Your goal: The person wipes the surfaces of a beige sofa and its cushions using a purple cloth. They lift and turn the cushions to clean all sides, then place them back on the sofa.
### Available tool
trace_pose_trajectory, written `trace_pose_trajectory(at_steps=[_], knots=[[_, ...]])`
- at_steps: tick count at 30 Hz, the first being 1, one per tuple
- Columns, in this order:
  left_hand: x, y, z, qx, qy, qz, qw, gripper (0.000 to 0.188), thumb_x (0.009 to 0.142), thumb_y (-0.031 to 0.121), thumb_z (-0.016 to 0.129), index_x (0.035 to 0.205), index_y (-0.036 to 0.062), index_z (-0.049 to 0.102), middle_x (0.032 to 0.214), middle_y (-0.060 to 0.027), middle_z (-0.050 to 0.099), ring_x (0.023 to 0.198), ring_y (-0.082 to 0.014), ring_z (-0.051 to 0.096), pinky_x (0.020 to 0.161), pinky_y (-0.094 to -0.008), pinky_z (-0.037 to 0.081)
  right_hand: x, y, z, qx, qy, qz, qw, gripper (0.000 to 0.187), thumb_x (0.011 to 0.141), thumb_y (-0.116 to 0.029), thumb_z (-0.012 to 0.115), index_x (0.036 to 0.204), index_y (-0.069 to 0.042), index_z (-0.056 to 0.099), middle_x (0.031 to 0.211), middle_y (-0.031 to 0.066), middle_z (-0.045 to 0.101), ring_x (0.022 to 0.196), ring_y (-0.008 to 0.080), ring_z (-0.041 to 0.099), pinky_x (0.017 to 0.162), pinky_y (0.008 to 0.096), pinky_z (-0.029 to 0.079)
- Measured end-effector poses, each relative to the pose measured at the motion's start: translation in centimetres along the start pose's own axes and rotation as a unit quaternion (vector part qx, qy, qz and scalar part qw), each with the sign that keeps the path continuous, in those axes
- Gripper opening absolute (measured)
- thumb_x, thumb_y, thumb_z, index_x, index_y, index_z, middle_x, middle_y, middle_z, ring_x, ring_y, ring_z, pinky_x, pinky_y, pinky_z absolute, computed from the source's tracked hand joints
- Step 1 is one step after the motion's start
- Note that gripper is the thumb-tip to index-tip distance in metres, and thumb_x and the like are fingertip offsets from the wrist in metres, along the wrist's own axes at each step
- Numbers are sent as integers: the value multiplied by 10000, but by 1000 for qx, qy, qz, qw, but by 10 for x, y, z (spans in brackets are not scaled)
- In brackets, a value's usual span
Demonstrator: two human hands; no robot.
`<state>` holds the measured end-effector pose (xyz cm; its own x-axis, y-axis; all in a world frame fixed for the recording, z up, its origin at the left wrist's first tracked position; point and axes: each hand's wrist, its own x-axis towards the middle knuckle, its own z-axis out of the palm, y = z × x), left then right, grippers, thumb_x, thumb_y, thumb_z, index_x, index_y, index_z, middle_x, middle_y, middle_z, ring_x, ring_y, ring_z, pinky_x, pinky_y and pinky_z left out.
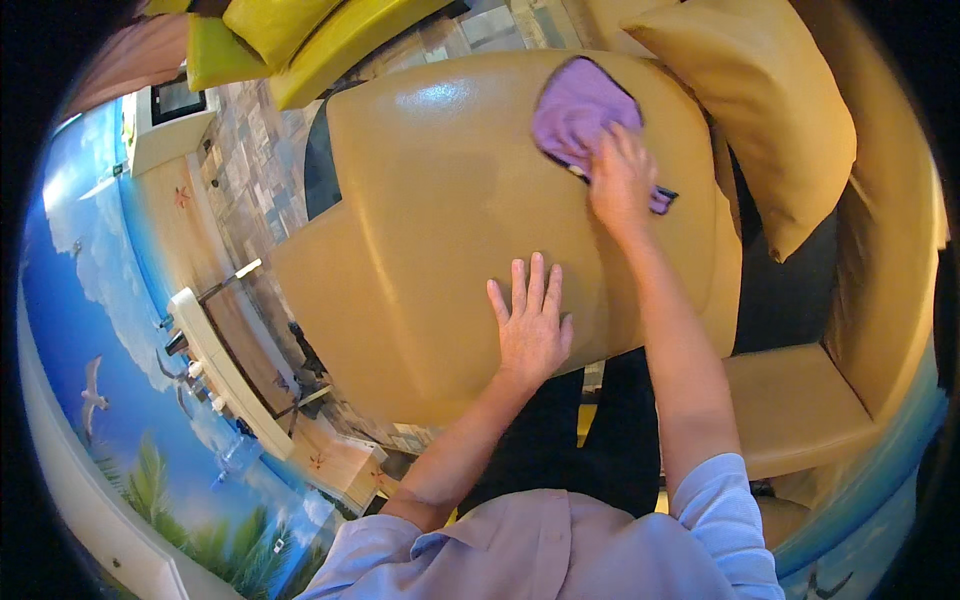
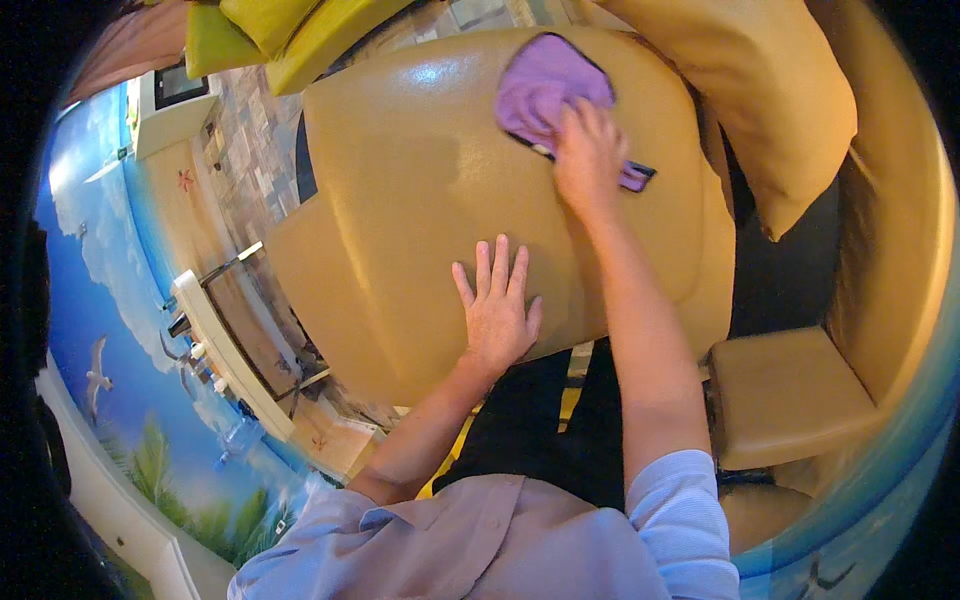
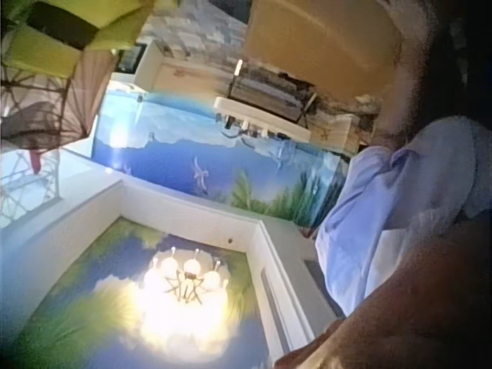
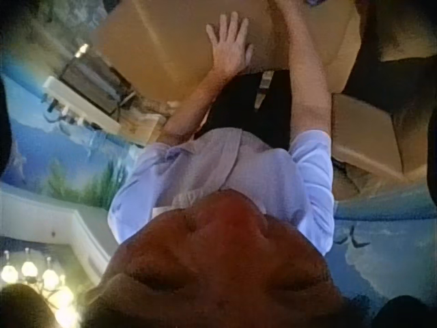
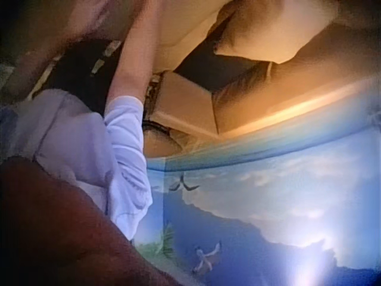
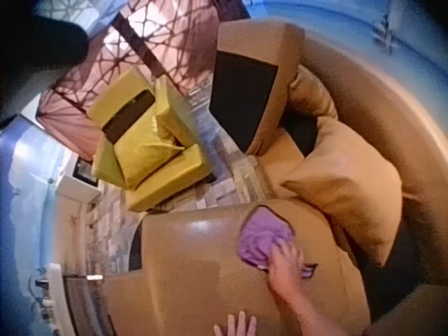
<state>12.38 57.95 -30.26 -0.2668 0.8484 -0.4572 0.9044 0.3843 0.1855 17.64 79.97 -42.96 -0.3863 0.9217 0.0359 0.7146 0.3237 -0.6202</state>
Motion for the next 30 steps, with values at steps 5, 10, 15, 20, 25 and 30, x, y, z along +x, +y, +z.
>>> trace_pose_trajectory(at_steps=[5, 10, 15, 20, 25, 30], knots=[[-3, -4, 20, 6, -10, 4, 1000, 863, 892, 367, 757, 1628, 84, 408, 1751, -215, 217, 1615, -477, 139, 1210, -781, 52, -75, 88, -18, -56, -14, 167, 984, 295, 993, -156, 639, 1261, -34, 631, 1361, 202, 600, 1275, 441, 539, 1030, 628, 401], [-1, -7, 31, 42, -20, -4, 999, 859, 928, 459, 692, 1642, 86, 393, 1762, -223, 187, 1622, -483, 109, 1208, -782, 1, -150, 24, -40, -17, -102, 138, 985, 243, 939, -169, 660, 1101, 13, 658, 1201, 257, 588, 1155, 481, 539, 933, 616, 409], [0, -9, 43, 76, -1, 2, 997, 832, 946, 486, 659, 1634, 88, 414, 1760, -236, 184, 1625, -488, 86, 1213, -774, -37, -88, -66, -25, 93, -44, -39, 994, 300, 871, -182, 731, 1141, -54, 705, 1415, 155, 577, 1356, 453, 464, 1119, 683, 333], [4, -2, 34, 107, -35, -12, 994, 882, 947, 516, 660, 1664, 102, 353, 1759, -232, 183, 1625, -485, 84, 1213, -782, -23, 31, -25, 11, 54, 10, -24, 998, 354, 968, -231, 689, 1265, -39, 668, 1461, 176, 571, 1366, 425, 484, 1122, 654, 359], [5, 0, 37, 123, -45, -12, 991, 883, 945, 524, 663, 1663, 114, 354, 1751, -241, 194, 1618, -497, 95, 1208, -790, -11, 125, 65, 13, -24, -26, 72, 997, 348, 1028, -293, 596, 1284, -63, 647, 1395, 184, 630, 1339, 402, 550, 1121, 599, 413], [1, -3, 43, 133, -40, -23, 990, 877, 939, 544, 660, 1653, 120, 376, 1736, -263, 216, 1606, -519, 117, 1202, -796, -5, 178, 135, 10, -48, -141, 132, 980, 402, 1080, -320, 500, 1322, -22, 620, 1337, 261, 674, 1258, 440, 638, 1080, 560, 494]])
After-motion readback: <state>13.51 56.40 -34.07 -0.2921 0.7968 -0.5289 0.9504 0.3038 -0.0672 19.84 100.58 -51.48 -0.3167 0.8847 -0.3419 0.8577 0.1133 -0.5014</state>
